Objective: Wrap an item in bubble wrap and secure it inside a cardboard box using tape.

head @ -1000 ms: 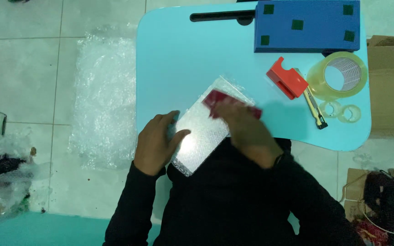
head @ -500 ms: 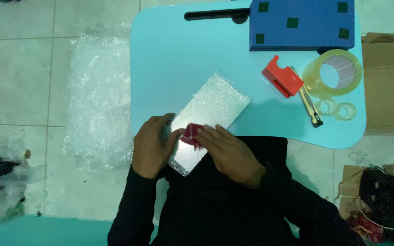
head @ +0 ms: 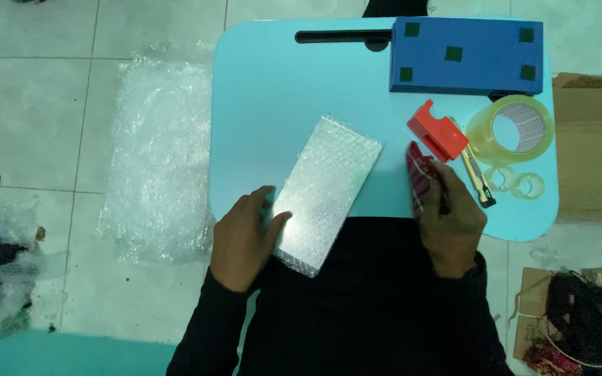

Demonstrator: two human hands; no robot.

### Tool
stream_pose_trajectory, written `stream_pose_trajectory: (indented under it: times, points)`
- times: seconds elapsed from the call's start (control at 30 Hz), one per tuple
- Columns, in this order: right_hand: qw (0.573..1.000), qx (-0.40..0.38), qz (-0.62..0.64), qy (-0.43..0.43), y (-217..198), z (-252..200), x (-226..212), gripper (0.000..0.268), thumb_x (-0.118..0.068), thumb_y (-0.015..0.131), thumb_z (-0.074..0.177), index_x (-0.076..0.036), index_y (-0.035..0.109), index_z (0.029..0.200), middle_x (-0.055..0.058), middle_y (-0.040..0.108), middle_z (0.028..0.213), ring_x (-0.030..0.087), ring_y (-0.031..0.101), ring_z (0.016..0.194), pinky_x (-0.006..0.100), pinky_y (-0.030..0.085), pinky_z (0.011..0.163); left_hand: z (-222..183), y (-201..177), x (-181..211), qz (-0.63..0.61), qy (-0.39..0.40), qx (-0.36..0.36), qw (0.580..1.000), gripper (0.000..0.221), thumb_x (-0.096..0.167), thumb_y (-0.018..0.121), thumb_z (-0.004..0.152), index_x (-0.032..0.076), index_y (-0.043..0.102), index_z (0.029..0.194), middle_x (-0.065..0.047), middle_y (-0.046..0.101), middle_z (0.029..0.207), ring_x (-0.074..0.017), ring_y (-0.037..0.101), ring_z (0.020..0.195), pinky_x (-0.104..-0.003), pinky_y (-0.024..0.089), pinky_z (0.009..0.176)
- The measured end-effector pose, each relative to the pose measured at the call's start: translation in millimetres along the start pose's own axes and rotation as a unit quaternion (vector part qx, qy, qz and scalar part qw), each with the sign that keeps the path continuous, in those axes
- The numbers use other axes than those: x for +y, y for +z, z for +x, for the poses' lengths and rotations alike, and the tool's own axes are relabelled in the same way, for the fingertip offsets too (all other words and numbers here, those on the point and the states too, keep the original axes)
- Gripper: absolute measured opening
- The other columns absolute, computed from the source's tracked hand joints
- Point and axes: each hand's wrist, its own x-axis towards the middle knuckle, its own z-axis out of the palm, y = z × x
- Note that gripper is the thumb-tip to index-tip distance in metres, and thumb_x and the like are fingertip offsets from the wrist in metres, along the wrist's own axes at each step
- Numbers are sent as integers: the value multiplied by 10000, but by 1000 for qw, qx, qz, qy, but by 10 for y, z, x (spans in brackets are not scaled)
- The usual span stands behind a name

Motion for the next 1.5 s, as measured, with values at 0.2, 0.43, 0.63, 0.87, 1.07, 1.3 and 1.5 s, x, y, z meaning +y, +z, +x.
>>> stream_pose_trajectory:
  times: [0.2,0.43,0.63,0.87,1.07,1.3,1.5]
  points:
    - [987,-28,-63,-146,104,-85,-110,284,7,727,970,-7,674,1248,178,697,1348,334,685,1155,416,558,993,-47,-83,43,-7,-62,-66,996,484,271,785,868,41,646,1270,-170,747,1035,-321,755,862,-404,598,743]
    - [966,62,40,-246,320,-823,289,226,15,698,864,-69,696,1075,124,648,1093,310,647,978,418,557,859,-12,-63,14,-25,-40,-55,997,405,246,776,882,64,671,1229,-136,785,964,-310,775,870,-406,610,753]
    - [960,-268,-75,39,78,-750,-97,351,-294,803,842,-50,743,1086,157,757,744,281,736,634,391,568,550,4,-33,8,-58,-89,-108,988,425,237,775,881,58,655,1247,-121,790,958,-255,793,853,-367,629,751]
    - [888,-384,172,187,102,-572,-305,444,-248,624,977,-15,624,1355,110,792,885,170,747,778,324,586,717,-42,8,2,-128,-93,-98,983,420,169,780,864,47,654,1246,-100,806,911,-205,810,822,-316,648,733]
    - [888,-400,180,139,171,-268,-429,540,-219,592,997,-29,479,1490,92,663,801,154,626,691,335,549,661,-44,-24,13,-138,-154,-143,968,466,180,773,869,103,648,1311,-79,794,897,-207,808,813,-325,642,699]
    - [881,-461,-106,2,18,485,-1158,517,-234,532,1000,-167,501,1511,140,724,790,272,727,700,419,563,681,-3,-59,93,-96,-125,-116,981,577,210,767,853,108,558,1382,-64,814,845,-215,791,697,-353,626,632]
    - [867,-477,-99,-104,259,985,-869,456,-138,497,980,-191,552,1429,174,734,857,337,719,777,525,535,738,297,-201,-93,33,120,104,987,412,166,719,941,34,622,1319,-222,700,1228,-398,674,1132,-460,559,928]
